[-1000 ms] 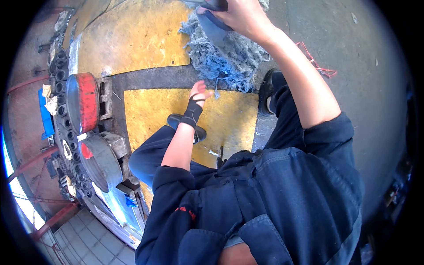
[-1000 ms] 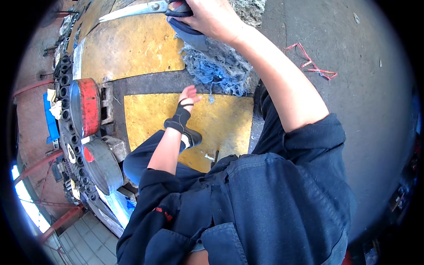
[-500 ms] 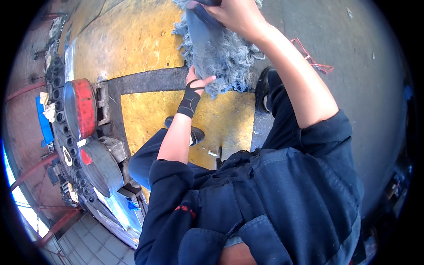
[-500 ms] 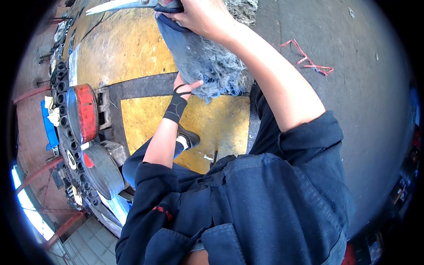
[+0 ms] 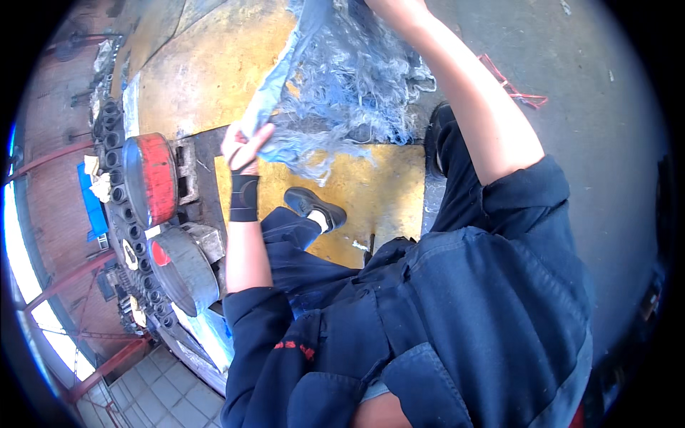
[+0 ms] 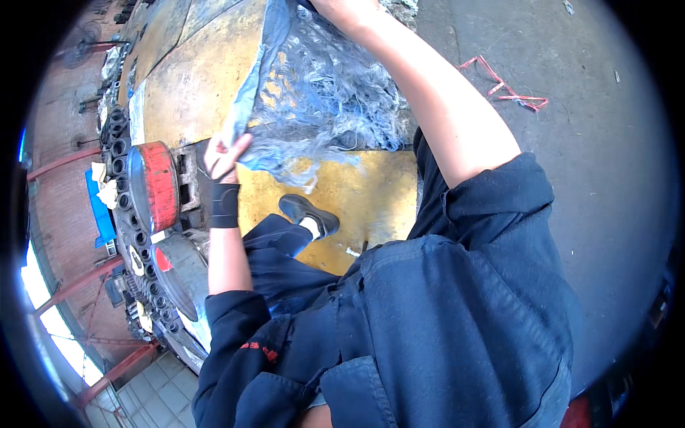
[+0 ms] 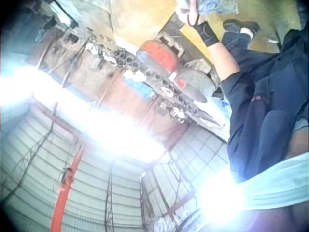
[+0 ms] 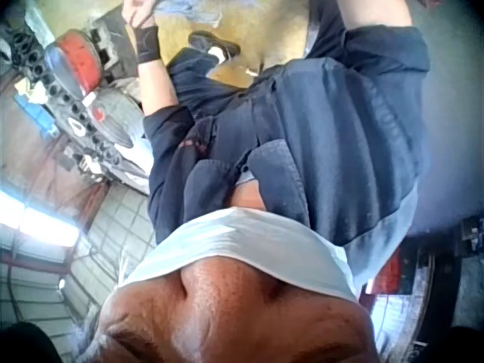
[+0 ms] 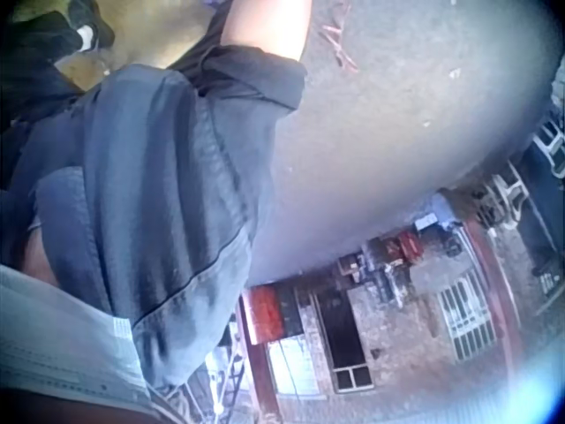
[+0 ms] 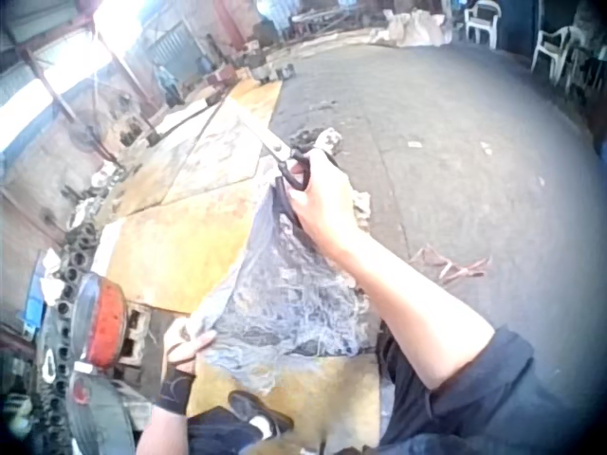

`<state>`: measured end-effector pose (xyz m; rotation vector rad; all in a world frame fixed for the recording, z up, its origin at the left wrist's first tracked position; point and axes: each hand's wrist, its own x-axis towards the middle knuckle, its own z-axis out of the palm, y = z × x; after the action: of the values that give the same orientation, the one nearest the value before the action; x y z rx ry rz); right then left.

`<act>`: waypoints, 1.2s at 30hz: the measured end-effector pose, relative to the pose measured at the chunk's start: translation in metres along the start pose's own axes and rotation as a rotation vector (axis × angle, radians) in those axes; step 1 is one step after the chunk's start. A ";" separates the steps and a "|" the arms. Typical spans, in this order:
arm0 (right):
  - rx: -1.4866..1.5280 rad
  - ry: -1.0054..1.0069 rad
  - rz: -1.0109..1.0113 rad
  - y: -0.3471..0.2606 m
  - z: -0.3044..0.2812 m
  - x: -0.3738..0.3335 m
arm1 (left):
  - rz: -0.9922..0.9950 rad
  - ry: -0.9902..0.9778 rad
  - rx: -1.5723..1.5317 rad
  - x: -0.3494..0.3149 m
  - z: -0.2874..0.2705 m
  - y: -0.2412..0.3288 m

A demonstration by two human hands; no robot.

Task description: The person cuts into a clump of gray fibrous material with a pair of scissors, pulling off small sections and setting them aside on the floor.

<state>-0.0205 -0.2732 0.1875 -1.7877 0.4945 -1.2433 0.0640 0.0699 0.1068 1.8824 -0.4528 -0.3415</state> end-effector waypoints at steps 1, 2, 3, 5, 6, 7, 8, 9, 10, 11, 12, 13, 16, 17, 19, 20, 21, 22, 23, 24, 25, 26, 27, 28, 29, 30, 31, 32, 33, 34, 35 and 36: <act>-0.023 0.001 0.013 0.002 -0.002 0.001 | -0.021 0.016 0.008 0.004 -0.013 0.019; -0.041 -0.002 0.025 0.002 -0.002 0.000 | -0.042 0.037 0.018 0.006 -0.027 0.034; -0.026 -0.031 0.016 -0.002 0.002 -0.002 | -0.006 0.040 0.018 0.006 -0.051 0.042; -0.024 -0.079 -0.003 -0.006 0.004 -0.006 | 0.045 0.011 0.027 0.007 -0.079 0.065; 0.019 -0.107 -0.033 -0.011 0.008 -0.007 | 0.110 -0.034 0.056 0.007 -0.110 0.065; 0.048 -0.130 -0.060 -0.011 0.010 -0.009 | 0.052 -0.045 0.050 0.011 -0.133 0.073; 0.076 -0.154 -0.088 -0.012 0.012 -0.010 | -0.006 -0.055 0.043 0.012 -0.145 0.083; 0.011 -0.123 -0.176 -0.009 0.015 -0.011 | 0.038 -0.054 0.191 0.009 -0.147 0.094; 0.005 -0.154 -0.139 -0.010 0.012 -0.012 | 0.083 -0.063 0.331 0.010 -0.142 0.106; -0.003 -0.183 -0.103 -0.012 0.008 -0.014 | 0.060 -0.045 0.364 0.008 -0.132 0.112; 0.003 -0.218 -0.067 -0.016 0.007 -0.015 | 0.006 -0.033 0.342 0.001 -0.123 0.117; 0.011 -0.229 -0.069 -0.017 0.006 -0.017 | -0.047 -0.024 0.319 -0.004 -0.116 0.120; 0.030 -0.261 -0.081 -0.025 0.010 -0.020 | -0.064 -0.001 0.300 -0.013 -0.115 0.114; 0.024 -0.267 -0.090 -0.027 0.011 -0.019 | -0.059 0.003 0.329 -0.010 -0.121 0.099; 0.060 -0.258 -0.156 -0.023 0.016 -0.021 | -0.060 0.011 0.320 -0.009 -0.122 0.064; 0.054 -0.259 -0.175 -0.019 0.017 -0.023 | -0.062 0.007 0.284 -0.008 -0.113 0.051; 0.060 -0.267 -0.197 -0.019 0.021 -0.025 | -0.031 0.037 0.283 -0.012 -0.113 0.030; 0.050 -0.268 -0.214 -0.017 0.020 -0.025 | -0.047 0.022 0.332 -0.014 -0.099 0.026; 0.044 -0.243 -0.278 -0.016 0.018 -0.024 | -0.054 0.044 0.420 -0.012 -0.092 0.012; 0.045 -0.284 -0.244 -0.016 0.020 -0.026 | -0.064 0.076 0.512 -0.015 -0.088 -0.009; 0.056 -0.326 -0.207 -0.019 0.024 -0.029 | -0.062 0.096 0.477 -0.020 -0.087 -0.030; 0.058 -0.369 -0.168 -0.020 0.027 -0.032 | -0.062 0.109 0.436 -0.023 -0.082 -0.052; 0.072 -0.412 -0.171 -0.020 0.027 -0.034 | -0.108 0.109 0.336 -0.024 -0.067 -0.069; 0.100 -0.456 -0.162 -0.024 0.025 -0.036 | -0.196 0.074 0.317 -0.025 -0.056 -0.076; 0.105 -0.538 -0.103 -0.029 0.024 -0.038 | -0.213 0.031 0.243 -0.031 -0.044 -0.084; 0.110 -0.620 -0.044 -0.033 0.025 -0.038 | -0.229 -0.012 0.166 -0.037 -0.028 -0.085; 0.041 -0.729 -0.095 -0.036 0.029 -0.036 | -0.219 -0.040 0.137 -0.040 -0.027 -0.109; -0.078 -0.509 -0.435 -0.019 0.037 -0.046 | -0.206 -0.088 0.103 -0.037 -0.021 -0.133; -0.073 -0.562 -0.436 -0.019 0.036 -0.049 | -0.225 -0.095 0.036 -0.038 -0.008 -0.140; -0.066 -0.615 -0.437 -0.022 0.036 -0.052 | -0.248 -0.104 0.161 -0.037 0.001 -0.145; -0.021 -0.611 -0.466 -0.014 0.048 -0.058 | -0.266 -0.093 0.129 -0.039 0.011 -0.150; -0.029 -0.650 -0.467 -0.011 0.049 -0.062 | -0.286 -0.089 0.092 -0.042 0.031 -0.141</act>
<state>-0.0041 -0.2009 0.1570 -2.2668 -0.2918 -0.8574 0.0333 0.1076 -0.0354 2.0314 -0.2614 -0.6049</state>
